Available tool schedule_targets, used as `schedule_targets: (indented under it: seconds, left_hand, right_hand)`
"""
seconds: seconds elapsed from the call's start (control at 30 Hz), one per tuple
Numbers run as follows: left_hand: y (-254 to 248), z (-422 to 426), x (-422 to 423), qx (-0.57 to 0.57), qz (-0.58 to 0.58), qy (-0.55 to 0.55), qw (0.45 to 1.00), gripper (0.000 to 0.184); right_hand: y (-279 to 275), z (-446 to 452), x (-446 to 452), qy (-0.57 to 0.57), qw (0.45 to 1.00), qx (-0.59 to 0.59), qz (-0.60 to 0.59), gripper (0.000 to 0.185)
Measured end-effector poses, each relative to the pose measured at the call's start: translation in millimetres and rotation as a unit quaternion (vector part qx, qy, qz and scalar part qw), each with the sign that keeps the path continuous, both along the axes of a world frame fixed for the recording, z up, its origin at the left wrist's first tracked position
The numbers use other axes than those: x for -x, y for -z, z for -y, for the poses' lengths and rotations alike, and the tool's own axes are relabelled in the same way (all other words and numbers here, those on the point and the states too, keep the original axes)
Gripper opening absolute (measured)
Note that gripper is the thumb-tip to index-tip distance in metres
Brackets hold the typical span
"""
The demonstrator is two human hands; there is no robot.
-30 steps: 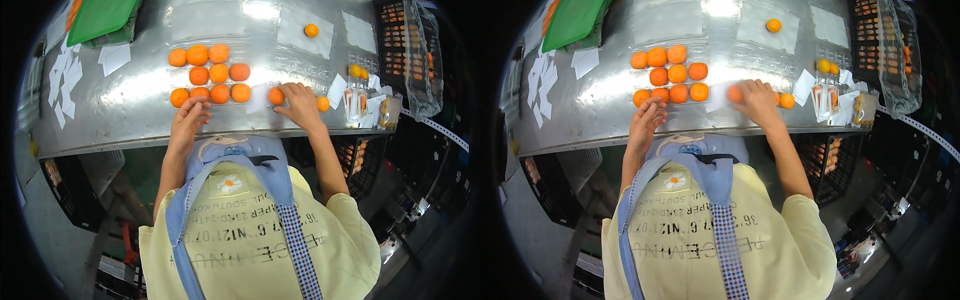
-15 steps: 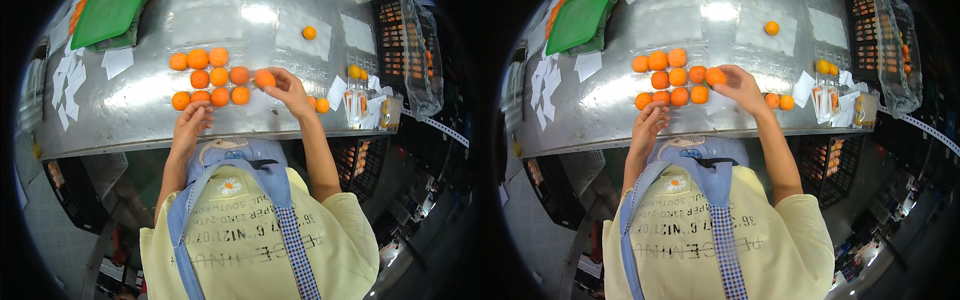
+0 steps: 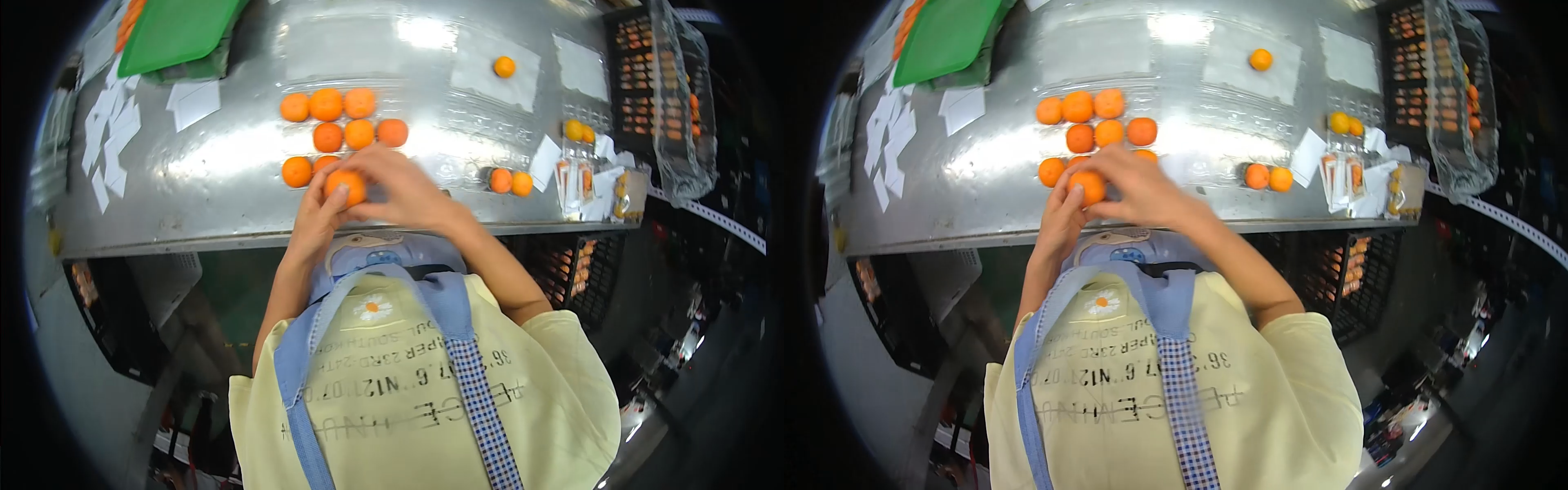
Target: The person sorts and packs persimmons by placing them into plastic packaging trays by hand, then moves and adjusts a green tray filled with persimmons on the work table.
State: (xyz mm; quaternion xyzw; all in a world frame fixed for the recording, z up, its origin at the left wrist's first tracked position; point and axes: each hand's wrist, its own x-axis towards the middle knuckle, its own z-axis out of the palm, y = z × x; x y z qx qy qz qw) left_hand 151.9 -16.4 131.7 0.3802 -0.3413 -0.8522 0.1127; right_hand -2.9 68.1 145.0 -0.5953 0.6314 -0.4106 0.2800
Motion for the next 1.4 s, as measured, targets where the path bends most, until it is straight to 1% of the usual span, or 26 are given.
schedule_targets:
  seconds: [0.07,0.1,0.2,0.27,0.33,0.37,0.43,0.53,0.57,0.67,0.73,0.77,0.87,0.97,1.03,1.13,1.23,1.33,1.4]
  left_hand:
    - [13.0,1.6,-4.8,0.007,0.011,0.027,1.0,0.024]
    - [11.9,1.9,-5.2,-0.008,0.018,0.02,1.0,0.017]
    - [21.2,6.6,-19.6,-0.037,0.003,0.061,0.997,0.014]
    - [19.5,6.8,-17.4,-0.039,0.024,0.061,0.997,0.024]
    - [17.3,9.4,-16.4,-0.055,0.038,0.062,0.996,0.03]
    - [14.7,9.7,-14.2,-0.045,0.052,0.066,0.995,0.038]
    - [15.5,10.3,-11.6,-0.053,0.053,0.063,0.995,0.038]
    - [14.3,8.0,-7.6,-0.055,0.056,0.065,0.995,0.037]
    - [13.7,6.7,-6.7,-0.054,0.058,0.066,0.995,0.037]
    - [14.0,5.0,-7.2,-0.05,0.058,0.076,0.994,0.036]
    - [14.9,5.8,-8.6,-0.05,0.056,0.083,0.994,0.035]
    - [15.0,6.0,-9.0,-0.049,0.055,0.086,0.994,0.035]
    - [12.4,6.1,-8.1,-0.039,0.065,0.094,0.993,0.033]
    - [14.5,4.8,-7.6,-0.046,0.058,0.097,0.993,0.029]
    - [17.0,2.8,-7.3,-0.045,0.048,0.104,0.992,0.026]
    - [16.0,1.7,-8.4,-0.04,0.046,0.11,0.992,0.024]
    - [15.5,3.0,-11.5,-0.034,0.045,0.096,0.994,0.023]
    - [17.2,5.0,-15.5,-0.038,0.049,0.074,0.995,0.023]
    - [16.6,7.9,-16.4,-0.036,0.058,0.065,0.996,0.023]
  right_hand:
    - [-2.6,-8.8,-10.6,0.027,0.996,-0.029,0.076,0.053]
    - [-2.5,-13.4,-10.6,0.038,0.992,-0.041,0.115,0.053]
    - [3.8,-54.7,22.5,0.149,0.978,-0.109,0.096,0.051]
    - [22.1,-96.4,53.7,0.219,0.966,-0.135,-0.015,0.05]
    - [39.0,-144.7,81.8,0.24,0.941,-0.115,-0.209,0.048]
    - [34.6,-158.0,88.9,0.245,0.932,-0.15,-0.222,0.047]
    - [27.1,-179.0,97.3,0.254,0.91,-0.218,-0.246,0.045]
    - [35.4,-205.0,109.2,0.302,0.904,-0.183,-0.242,0.051]
    - [38.1,-212.1,111.5,0.35,0.886,-0.21,-0.219,0.052]
    - [40.5,-223.4,113.3,0.403,0.863,-0.253,-0.171,0.052]
    - [43.2,-226.6,112.9,0.38,0.864,-0.264,-0.198,0.051]
    - [44.8,-227.2,113.3,0.367,0.865,-0.269,-0.212,0.051]
    - [46.2,-224.0,119.8,0.342,0.876,-0.228,-0.251,0.046]
    - [40.2,-198.7,135.3,0.373,0.892,-0.18,-0.178,0.041]
    - [40.0,-169.4,147.7,0.379,0.898,-0.152,-0.165,0.04]
    - [52.6,-121.8,173.1,0.4,0.902,-0.122,-0.108,0.041]
    - [75.4,-90.8,202.5,0.426,0.883,-0.123,-0.153,0.047]
    - [87.7,-62.0,225.3,0.477,0.857,-0.136,-0.138,0.056]
    - [91.1,-46.7,233.5,0.487,0.835,-0.177,-0.184,0.059]
